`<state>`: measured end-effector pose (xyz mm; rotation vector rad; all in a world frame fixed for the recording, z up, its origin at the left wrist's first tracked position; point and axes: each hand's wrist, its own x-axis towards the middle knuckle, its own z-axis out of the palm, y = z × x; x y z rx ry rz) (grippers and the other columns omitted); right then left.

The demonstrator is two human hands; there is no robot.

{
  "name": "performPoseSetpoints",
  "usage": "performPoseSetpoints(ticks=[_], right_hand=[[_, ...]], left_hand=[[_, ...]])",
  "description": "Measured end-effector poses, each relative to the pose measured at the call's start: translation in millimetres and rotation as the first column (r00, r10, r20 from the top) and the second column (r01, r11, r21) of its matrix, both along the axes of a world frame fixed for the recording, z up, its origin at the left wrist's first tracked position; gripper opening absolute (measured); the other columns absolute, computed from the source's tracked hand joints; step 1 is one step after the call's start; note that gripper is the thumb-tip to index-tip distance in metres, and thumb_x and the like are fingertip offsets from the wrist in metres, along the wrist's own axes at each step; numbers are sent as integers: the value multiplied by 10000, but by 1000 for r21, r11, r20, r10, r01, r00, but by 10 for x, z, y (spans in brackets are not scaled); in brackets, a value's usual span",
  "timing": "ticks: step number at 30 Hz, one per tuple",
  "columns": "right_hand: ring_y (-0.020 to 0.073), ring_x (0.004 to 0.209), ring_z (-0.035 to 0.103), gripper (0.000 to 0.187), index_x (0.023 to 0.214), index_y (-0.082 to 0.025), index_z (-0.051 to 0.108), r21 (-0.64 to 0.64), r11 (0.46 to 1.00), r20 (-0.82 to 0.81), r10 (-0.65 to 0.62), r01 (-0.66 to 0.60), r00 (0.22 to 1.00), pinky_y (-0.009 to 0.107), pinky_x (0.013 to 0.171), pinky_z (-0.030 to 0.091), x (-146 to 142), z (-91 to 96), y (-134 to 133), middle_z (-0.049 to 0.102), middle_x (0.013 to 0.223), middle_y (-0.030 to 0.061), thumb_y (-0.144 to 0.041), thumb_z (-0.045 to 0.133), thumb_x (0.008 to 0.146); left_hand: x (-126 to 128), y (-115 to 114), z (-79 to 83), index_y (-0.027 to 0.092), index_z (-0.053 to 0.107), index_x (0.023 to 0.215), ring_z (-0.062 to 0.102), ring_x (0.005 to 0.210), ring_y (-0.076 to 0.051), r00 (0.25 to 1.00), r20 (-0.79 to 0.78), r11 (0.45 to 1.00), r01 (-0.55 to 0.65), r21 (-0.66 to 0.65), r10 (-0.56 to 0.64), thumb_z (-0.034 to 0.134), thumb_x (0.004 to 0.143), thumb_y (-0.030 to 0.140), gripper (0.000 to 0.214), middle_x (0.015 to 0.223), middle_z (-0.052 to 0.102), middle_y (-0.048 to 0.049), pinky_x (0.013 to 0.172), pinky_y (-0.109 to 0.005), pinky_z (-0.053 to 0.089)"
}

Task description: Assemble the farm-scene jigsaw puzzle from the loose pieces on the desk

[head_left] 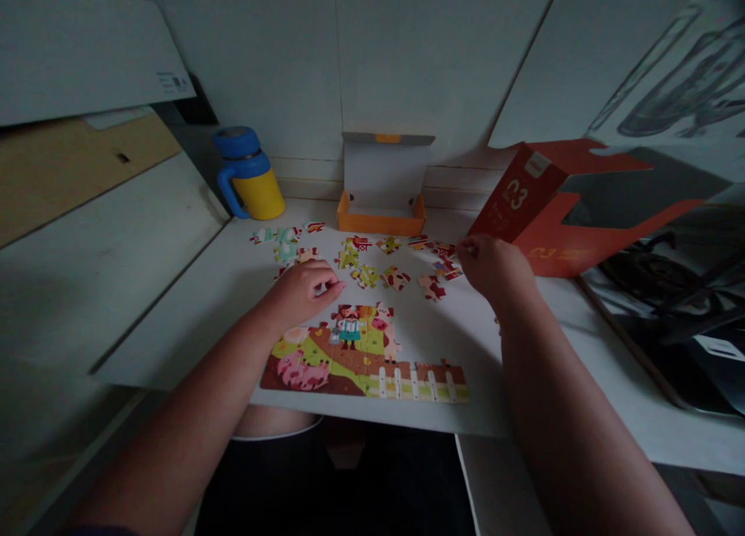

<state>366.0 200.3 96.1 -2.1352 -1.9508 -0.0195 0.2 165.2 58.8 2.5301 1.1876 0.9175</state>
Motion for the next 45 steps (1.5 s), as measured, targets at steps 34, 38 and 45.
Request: performPoseSetpoints(ticks=[34,38,45], right_hand=[[254,587,717,565,631,-230,685,-692,712,-4,-173,122,985,392,705,541,769,-49,-87,749,653,133,-606,539,1027],[263,623,742,503,768,-212,713,-666,713,12,-284,220,959,386,692,537,783,72,-183,744,636,149,-562,507,1065],[255,537,694,548,682,-175,708,-659,725,-5,-270,200,963,396,665,517,836,27,-118,721,630,178,-507,522,1077]], left_hand=[[5,4,4,212,629,756,608,735,-152,999,-39,1000,-9,12,10,613,1040,315,303,784,647,-9,685,-300,464],[5,2,29,204,617,745,595,720,-152,997,-19,997,-76,13,76,621,1032,303,304,760,622,-3,668,-293,445],[8,-1,48,203,608,744,584,715,-150,996,-15,996,-86,26,87,614,1035,293,304,749,610,1,663,-288,439]])
